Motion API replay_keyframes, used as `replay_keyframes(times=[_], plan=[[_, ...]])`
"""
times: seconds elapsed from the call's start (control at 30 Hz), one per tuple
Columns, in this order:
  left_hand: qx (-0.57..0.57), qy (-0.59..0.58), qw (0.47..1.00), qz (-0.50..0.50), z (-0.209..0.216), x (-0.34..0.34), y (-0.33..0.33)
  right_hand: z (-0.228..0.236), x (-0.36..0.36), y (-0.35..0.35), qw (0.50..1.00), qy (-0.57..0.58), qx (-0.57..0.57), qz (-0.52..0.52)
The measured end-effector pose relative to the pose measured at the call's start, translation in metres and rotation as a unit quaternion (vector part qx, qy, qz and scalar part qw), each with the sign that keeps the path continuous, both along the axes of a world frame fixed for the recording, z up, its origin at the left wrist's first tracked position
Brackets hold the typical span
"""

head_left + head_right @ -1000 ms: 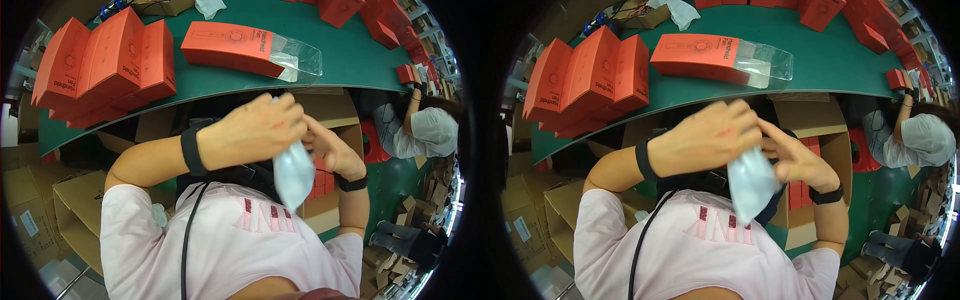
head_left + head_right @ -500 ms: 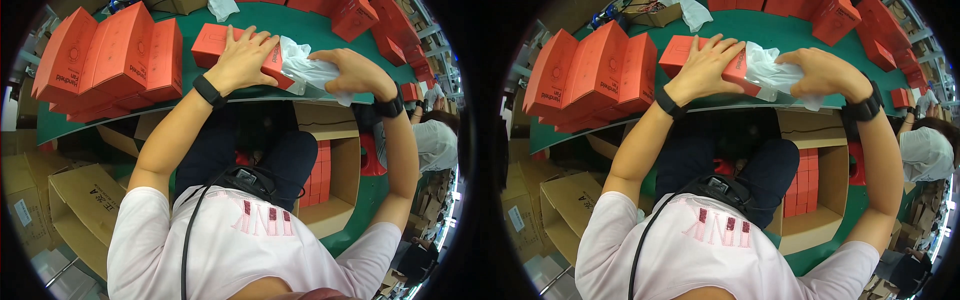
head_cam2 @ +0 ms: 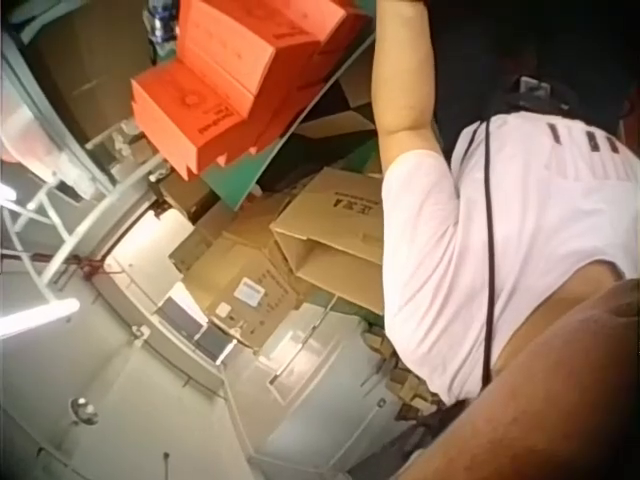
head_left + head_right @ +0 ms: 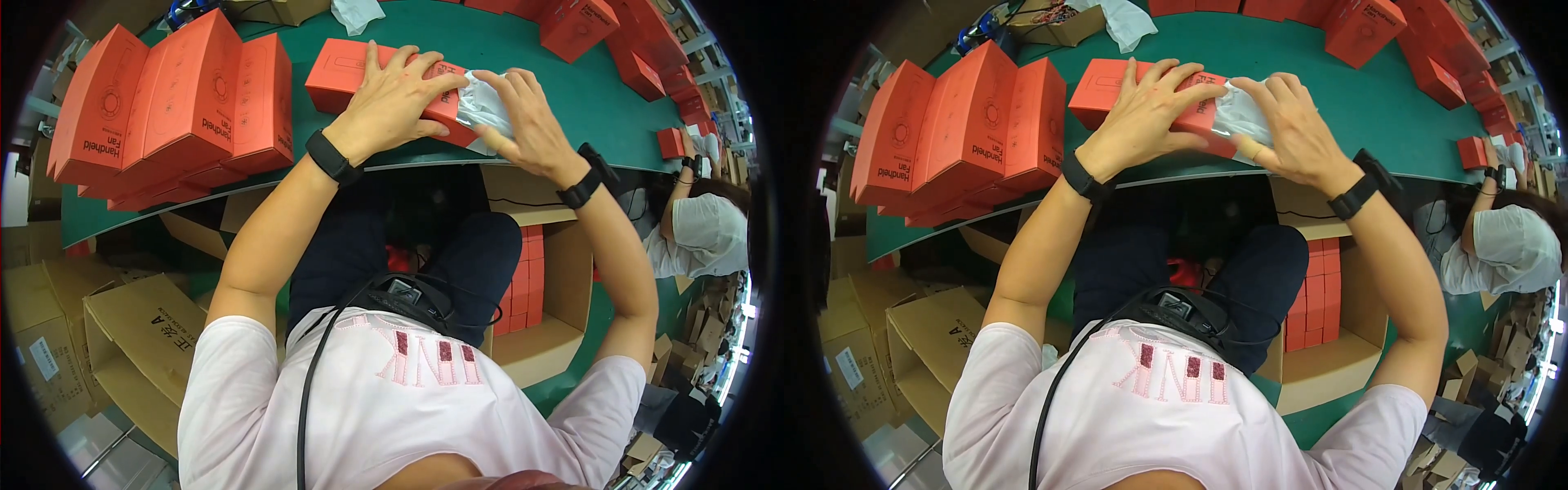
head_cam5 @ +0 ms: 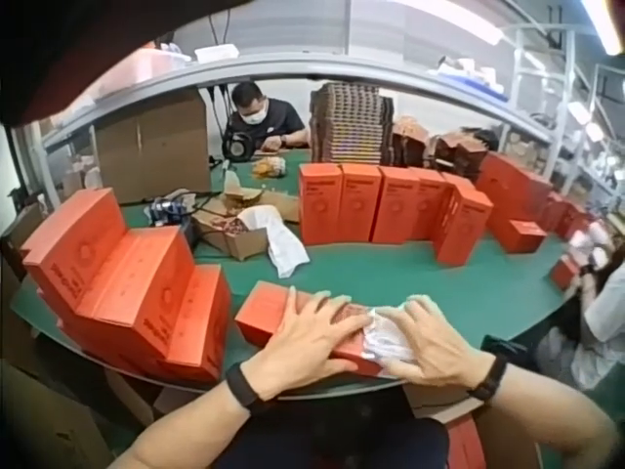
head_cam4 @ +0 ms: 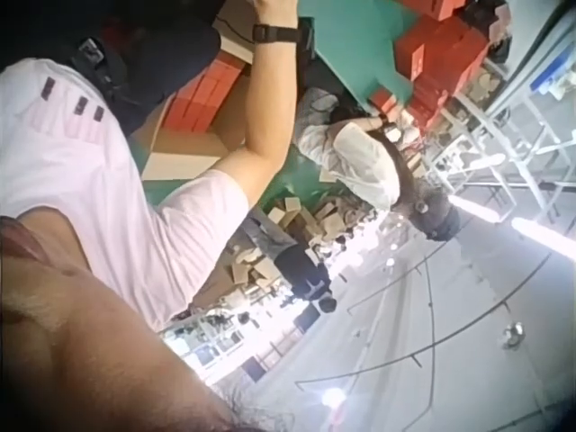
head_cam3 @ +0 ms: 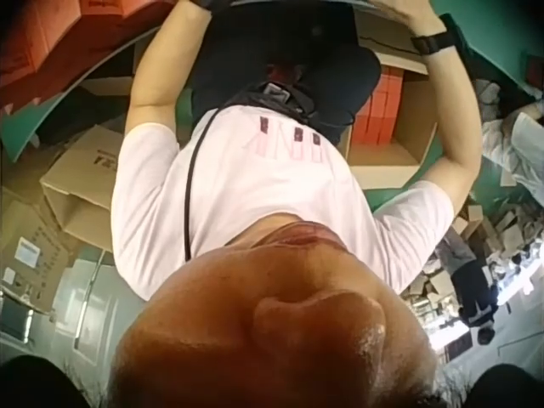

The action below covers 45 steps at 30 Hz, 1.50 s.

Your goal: Manually packaging handheld devices into protective sleeves and product boxes on an assembly line.

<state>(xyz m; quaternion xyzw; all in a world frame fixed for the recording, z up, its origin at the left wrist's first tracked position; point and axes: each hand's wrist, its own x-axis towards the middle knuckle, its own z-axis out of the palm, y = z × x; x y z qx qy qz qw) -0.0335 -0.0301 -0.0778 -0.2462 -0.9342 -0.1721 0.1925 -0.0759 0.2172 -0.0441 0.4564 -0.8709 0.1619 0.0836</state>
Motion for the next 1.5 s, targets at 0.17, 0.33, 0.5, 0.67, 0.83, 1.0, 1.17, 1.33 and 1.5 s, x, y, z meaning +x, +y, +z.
replay_keyframes(times=[0.17, 0.33, 0.5, 0.67, 0.83, 1.0, 1.17, 1.33, 1.5], plan=[[-0.055, -0.015, 0.998, 0.004, 0.008, 0.000, 0.011, -0.014, 0.010, -0.003, 0.993, 0.069, -0.020, -0.091], [-0.082, -0.017, 0.996, -0.012, 0.006, -0.007, 0.009, -0.012, 0.042, 0.021, 0.994, 0.006, 0.028, -0.107], [-0.013, -0.049, 0.998, -0.024, 0.018, -0.014, -0.015, -0.015, 0.044, 0.044, 0.950, -0.071, -0.139, -0.270], [-0.008, -0.065, 0.997, -0.029, 0.015, -0.020, -0.010, -0.007, 0.046, 0.055, 0.859, -0.401, -0.283, -0.142], [0.361, -0.028, 0.926, -0.104, 0.062, 0.008, 0.013, 0.128, 0.077, 0.035, 0.975, 0.012, -0.208, -0.070], [0.478, -0.033, 0.867, -0.137, 0.037, 0.009, 0.055, 0.161, 0.078, 0.011, 0.944, 0.321, 0.057, -0.053], [0.451, -0.067, 0.883, -0.114, 0.040, 0.012, 0.048, 0.150, 0.070, 0.019, 0.978, 0.181, 0.084, -0.061], [0.485, -0.043, 0.865, -0.123, 0.043, -0.010, 0.044, 0.127, 0.042, 0.006, 0.981, 0.172, -0.078, -0.049], [0.381, 0.022, 0.920, -0.087, 0.043, -0.005, 0.051, 0.067, 0.019, -0.004, 0.904, -0.160, -0.379, -0.120]])
